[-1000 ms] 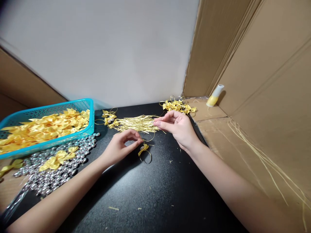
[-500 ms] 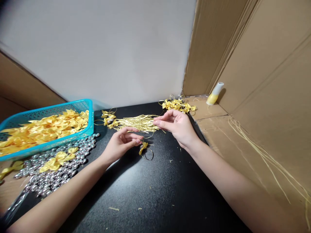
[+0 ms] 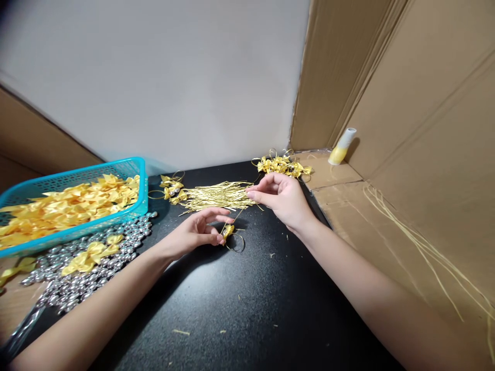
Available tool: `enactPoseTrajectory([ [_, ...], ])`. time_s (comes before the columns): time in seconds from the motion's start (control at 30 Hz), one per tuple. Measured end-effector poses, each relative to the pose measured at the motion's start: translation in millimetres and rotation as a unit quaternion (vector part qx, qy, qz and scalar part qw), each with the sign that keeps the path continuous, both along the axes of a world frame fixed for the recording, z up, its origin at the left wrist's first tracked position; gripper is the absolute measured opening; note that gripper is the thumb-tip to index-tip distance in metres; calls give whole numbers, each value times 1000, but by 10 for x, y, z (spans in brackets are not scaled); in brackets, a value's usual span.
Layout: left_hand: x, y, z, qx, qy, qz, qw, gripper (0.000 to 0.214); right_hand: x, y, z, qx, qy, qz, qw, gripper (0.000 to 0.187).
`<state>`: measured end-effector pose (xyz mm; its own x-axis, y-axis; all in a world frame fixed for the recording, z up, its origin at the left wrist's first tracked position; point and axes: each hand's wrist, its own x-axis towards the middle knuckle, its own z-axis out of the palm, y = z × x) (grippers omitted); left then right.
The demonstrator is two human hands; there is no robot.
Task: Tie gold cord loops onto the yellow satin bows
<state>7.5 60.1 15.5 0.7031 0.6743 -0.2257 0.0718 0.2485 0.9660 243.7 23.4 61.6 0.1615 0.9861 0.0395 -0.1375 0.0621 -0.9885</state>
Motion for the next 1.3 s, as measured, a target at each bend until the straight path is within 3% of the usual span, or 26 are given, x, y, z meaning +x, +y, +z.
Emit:
enactPoseTrajectory([
  [0.37,-1,-22,53,47,29,-3,998,63,-16,12,-84,-23,14,38,999,35],
  [0.57,22,-66,89,124,98,-4,987,57,56,40,-72,14,68,25,997,34],
  [0.67,34,-71,82,177,129,0,976,52,58,40,-62,16,47,29,998,35],
  [0.77,26,-37,64,245,147,46,957,39,38,28,-38,11,29,32,999,37],
  [0.87,6,4,53,330,174,112,921,27,24,18,-17,8,24,36,999,38],
  [0.93,7,20,57,381,185,121,898,23,20,15,-11,7,29,40,999,38],
  [1.07,105,45,97,459,183,84,865,16,16,15,-20,4,31,48,998,38],
  [1.3,516,179,99,503,158,-20,850,12,-1,27,-82,8,27,49,998,36],
])
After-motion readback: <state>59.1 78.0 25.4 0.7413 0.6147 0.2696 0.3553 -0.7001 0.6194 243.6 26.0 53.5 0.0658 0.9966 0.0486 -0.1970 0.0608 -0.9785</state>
